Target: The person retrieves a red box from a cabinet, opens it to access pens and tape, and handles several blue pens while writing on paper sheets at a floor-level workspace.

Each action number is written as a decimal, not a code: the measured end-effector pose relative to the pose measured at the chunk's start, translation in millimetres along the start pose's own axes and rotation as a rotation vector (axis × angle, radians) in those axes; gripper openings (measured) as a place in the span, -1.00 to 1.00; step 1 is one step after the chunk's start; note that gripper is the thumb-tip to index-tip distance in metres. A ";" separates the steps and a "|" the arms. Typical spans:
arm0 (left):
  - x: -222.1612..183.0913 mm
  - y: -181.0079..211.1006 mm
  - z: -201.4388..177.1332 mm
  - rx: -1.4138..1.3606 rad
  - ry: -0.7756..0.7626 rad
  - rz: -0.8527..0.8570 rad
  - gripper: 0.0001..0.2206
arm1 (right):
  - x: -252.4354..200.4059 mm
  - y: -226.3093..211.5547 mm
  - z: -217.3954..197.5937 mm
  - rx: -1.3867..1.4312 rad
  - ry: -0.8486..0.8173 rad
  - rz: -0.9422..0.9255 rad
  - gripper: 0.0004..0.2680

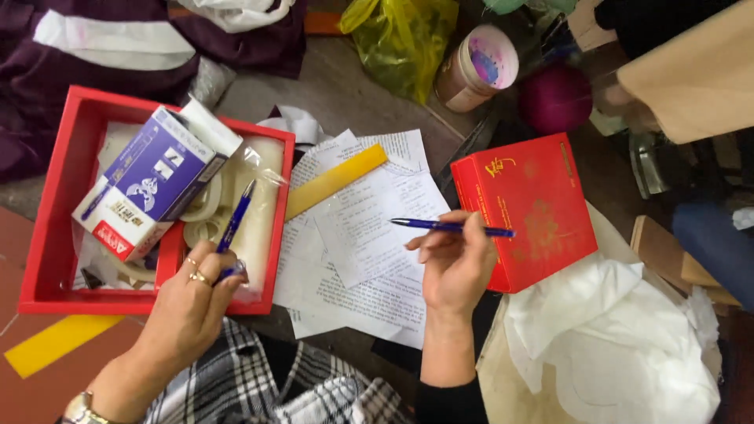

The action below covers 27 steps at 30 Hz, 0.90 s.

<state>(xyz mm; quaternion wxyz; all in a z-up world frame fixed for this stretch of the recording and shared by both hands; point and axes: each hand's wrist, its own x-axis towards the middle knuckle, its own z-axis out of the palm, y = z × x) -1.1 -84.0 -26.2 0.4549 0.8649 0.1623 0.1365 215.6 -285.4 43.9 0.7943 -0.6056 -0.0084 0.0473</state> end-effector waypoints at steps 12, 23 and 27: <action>-7.2 -36.0 17.1 0.003 0.112 0.030 -0.79 | -2.7 45.0 -3.5 -0.128 -0.395 -0.052 -0.73; 5.4 -5.6 4.8 -0.170 0.126 0.124 -0.82 | 0.2 102.8 -4.3 -0.650 -0.661 -0.188 -0.94; 5.2 -7.8 5.3 -0.192 0.125 0.108 -0.82 | -0.7 97.7 1.7 -0.703 -0.707 -0.185 -0.94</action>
